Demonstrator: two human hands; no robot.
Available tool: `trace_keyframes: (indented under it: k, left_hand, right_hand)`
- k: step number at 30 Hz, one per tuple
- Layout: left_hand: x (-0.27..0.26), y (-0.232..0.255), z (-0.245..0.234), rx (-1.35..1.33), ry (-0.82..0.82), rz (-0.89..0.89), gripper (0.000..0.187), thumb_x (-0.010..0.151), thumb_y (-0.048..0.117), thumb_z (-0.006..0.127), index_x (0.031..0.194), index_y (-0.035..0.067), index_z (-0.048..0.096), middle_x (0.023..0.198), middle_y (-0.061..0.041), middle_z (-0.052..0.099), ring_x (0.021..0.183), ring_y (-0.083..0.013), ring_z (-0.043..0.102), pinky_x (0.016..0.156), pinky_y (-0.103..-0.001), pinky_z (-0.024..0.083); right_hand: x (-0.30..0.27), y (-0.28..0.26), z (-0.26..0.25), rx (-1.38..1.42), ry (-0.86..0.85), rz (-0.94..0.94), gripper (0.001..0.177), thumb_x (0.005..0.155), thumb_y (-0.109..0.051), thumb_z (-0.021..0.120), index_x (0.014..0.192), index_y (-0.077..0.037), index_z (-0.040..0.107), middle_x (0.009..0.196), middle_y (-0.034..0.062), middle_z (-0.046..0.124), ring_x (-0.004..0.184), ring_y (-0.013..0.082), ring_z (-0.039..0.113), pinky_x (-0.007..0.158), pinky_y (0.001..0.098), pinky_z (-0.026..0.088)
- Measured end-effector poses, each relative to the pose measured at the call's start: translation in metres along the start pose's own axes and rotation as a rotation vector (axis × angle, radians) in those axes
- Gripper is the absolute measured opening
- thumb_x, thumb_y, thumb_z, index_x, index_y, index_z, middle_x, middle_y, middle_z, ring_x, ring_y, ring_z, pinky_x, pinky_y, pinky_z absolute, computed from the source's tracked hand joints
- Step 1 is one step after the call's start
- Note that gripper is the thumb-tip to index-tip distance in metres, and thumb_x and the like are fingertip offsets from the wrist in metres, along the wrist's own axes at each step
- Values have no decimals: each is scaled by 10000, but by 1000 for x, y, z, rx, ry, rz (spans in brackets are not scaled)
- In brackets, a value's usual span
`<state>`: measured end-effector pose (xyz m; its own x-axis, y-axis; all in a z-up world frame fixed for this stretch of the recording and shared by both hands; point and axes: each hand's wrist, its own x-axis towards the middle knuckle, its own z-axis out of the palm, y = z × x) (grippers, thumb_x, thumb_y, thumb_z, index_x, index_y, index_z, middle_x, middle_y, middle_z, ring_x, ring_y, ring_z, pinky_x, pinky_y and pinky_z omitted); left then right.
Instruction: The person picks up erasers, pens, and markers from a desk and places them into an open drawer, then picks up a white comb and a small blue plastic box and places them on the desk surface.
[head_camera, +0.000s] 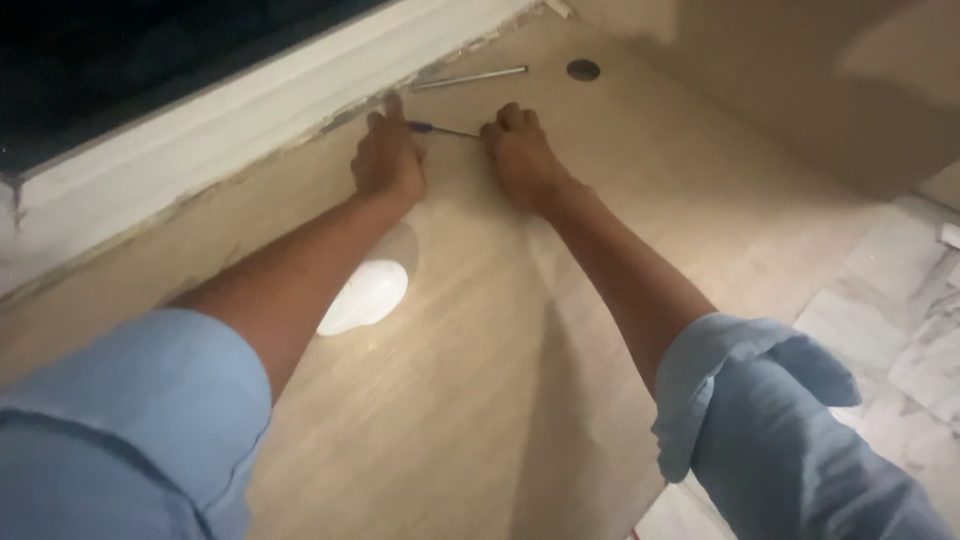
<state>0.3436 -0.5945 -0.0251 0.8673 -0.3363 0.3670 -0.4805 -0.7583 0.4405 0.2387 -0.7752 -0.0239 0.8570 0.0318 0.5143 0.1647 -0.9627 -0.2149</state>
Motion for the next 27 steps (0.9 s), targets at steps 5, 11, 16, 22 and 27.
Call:
trace_keyframes:
  k: [5, 11, 16, 22, 27]
  left_hand:
    - [-17, 15, -9, 41, -126, 31, 154, 965, 168, 631, 1118, 149, 643, 1260, -170, 560, 1074, -371, 642, 842, -527, 524]
    - [-50, 28, -36, -130, 8, 36, 72, 951, 190, 718, 1001, 142, 697, 1030, -148, 693, 972, -370, 683, 802, -511, 531]
    - [-71, 32, -83, -435, 81, -42, 183, 780, 156, 867, 910, 92, 757, 861, -109, 770, 814, -261, 751, 739, -389, 578]
    - [-127, 6, -160, -813, 29, -299, 181, 881, -65, 630, 986, -11, 768, 879, -95, 770, 751, -173, 727, 654, -284, 565]
    - [-200, -71, -236, -1089, 20, -307, 263, 888, -87, 580, 1128, -16, 662, 917, -60, 727, 800, -149, 762, 687, -251, 601]
  right_hand:
    - [-15, -4, -6, 80, 15, 15, 210, 928, -4, 502, 1078, -19, 649, 1189, 198, 626, 1149, 415, 537, 1031, 475, 451]
    - [-33, -8, -35, 112, 39, -92, 192, 896, 24, 541, 1052, -6, 648, 1111, 207, 651, 1037, 427, 581, 948, 487, 471]
    - [-45, -40, -73, 353, 75, 107, 163, 875, 93, 590, 986, 11, 677, 957, 193, 692, 856, 354, 646, 775, 416, 518]
    - [-64, -123, -74, 585, 212, 99, 212, 920, 112, 597, 1035, -4, 733, 904, 135, 737, 811, 238, 698, 739, 337, 548]
    - [-82, -230, -73, 680, 238, 50, 248, 911, 118, 619, 1093, -4, 736, 1030, 123, 734, 899, 221, 727, 800, 332, 578]
